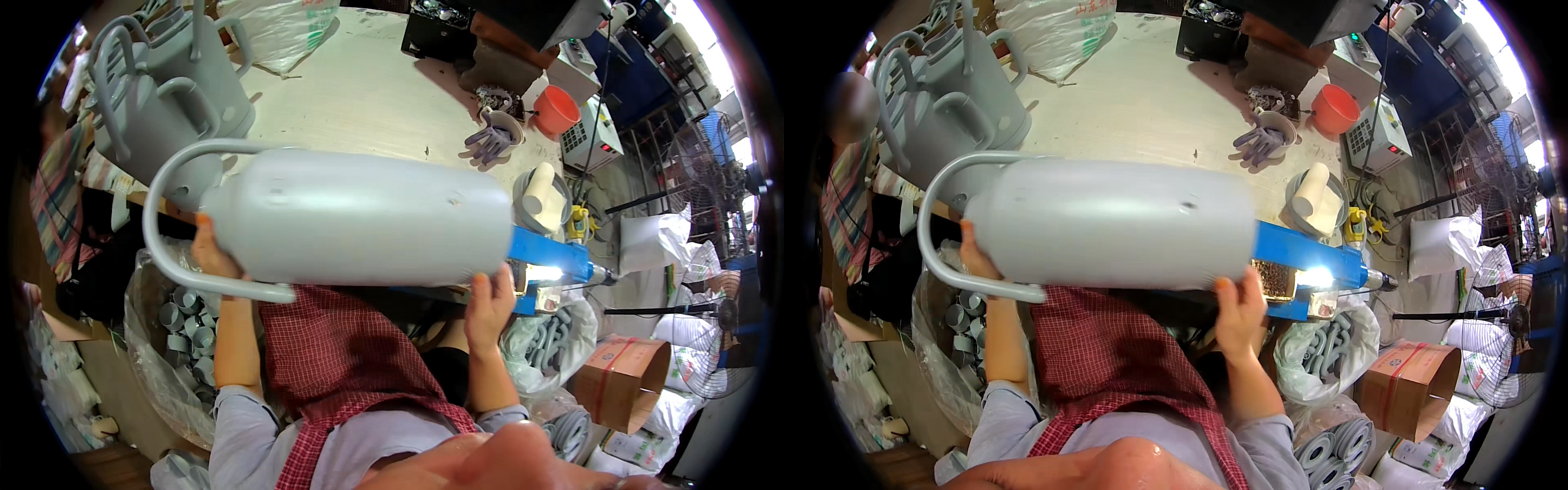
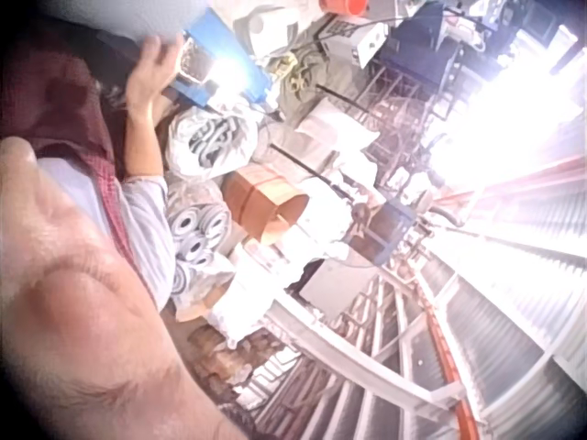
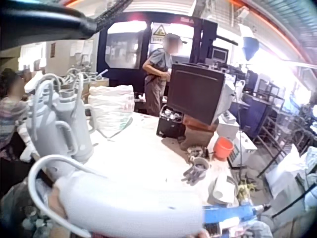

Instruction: The person assembles grey electric kettles by hand in a workshop. They pick up kettle bodies and handles from a plastic bag, attach the handles to the bodies, and place the finished units on a table. The person also uses a blue tool to press a small component into the kettle's spout area.

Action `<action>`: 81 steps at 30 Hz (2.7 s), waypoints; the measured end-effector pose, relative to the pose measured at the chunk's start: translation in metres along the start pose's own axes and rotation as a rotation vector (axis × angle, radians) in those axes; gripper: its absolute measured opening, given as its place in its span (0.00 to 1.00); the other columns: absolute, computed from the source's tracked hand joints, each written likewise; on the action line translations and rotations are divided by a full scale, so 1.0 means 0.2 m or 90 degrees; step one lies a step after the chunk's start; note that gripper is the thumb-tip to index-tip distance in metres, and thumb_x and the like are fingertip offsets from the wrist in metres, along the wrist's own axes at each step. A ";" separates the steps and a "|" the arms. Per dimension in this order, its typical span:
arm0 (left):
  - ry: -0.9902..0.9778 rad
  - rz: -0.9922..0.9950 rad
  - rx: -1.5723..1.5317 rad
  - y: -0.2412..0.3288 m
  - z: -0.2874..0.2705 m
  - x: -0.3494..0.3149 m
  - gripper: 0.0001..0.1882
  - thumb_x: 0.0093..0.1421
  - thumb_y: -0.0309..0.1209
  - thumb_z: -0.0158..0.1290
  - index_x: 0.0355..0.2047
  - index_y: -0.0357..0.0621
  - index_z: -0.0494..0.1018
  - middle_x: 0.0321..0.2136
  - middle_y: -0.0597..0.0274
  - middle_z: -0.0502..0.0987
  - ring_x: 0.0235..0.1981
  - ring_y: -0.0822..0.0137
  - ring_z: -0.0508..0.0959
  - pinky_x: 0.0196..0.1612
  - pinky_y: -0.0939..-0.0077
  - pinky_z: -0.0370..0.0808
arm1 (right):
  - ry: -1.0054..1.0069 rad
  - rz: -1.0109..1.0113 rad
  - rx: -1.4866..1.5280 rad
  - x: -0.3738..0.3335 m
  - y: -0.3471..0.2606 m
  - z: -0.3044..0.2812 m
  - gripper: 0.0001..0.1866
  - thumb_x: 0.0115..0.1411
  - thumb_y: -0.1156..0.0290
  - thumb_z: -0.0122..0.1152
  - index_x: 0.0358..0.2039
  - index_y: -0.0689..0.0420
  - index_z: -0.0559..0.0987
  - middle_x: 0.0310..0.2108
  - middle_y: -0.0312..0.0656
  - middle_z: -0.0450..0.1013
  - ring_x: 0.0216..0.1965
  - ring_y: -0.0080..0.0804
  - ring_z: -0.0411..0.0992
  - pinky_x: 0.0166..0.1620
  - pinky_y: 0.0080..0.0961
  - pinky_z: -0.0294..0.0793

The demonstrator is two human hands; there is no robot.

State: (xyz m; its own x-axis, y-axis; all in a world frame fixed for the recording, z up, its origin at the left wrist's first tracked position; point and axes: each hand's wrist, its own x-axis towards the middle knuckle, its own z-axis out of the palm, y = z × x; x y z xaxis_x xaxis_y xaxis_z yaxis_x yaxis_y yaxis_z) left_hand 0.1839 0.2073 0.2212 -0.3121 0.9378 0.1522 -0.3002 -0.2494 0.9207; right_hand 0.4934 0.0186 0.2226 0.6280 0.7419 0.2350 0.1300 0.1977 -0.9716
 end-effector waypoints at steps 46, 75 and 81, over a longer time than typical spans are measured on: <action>-0.200 -0.048 0.217 -0.53 0.45 -0.33 0.30 0.70 0.51 0.35 0.38 0.33 0.73 0.31 0.55 0.79 0.30 0.68 0.79 0.32 0.76 0.78 | 0.229 0.406 -0.869 -0.38 1.13 -2.01 0.27 0.51 0.63 0.66 0.50 0.58 0.72 0.45 0.51 0.73 0.45 0.54 0.72 0.47 0.44 0.71; -0.446 0.305 0.097 -0.42 0.58 -0.31 0.29 0.59 0.57 0.50 0.26 0.39 0.76 0.21 0.59 0.77 0.30 0.60 0.77 0.51 0.59 0.64 | -0.470 -0.465 -0.736 0.66 -0.70 0.11 0.19 0.51 0.64 0.67 0.44 0.50 0.76 0.27 0.37 0.72 0.24 0.37 0.74 0.26 0.30 0.73; -0.445 0.325 0.125 -0.45 0.57 -0.31 0.25 0.58 0.51 0.54 0.26 0.38 0.76 0.19 0.58 0.77 0.25 0.60 0.78 0.49 0.60 0.65 | -0.521 -0.412 -0.747 0.67 -0.64 0.15 0.19 0.53 0.63 0.66 0.45 0.48 0.75 0.27 0.38 0.73 0.25 0.39 0.74 0.27 0.31 0.73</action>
State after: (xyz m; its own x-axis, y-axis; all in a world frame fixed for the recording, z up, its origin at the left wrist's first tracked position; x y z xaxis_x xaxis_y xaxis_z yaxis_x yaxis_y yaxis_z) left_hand 0.3321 0.1993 0.1692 0.2750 0.6722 0.6874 -0.0951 -0.6924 0.7152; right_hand 0.5377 0.1128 0.3792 -0.2881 0.9412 0.1763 0.9473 0.3071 -0.0914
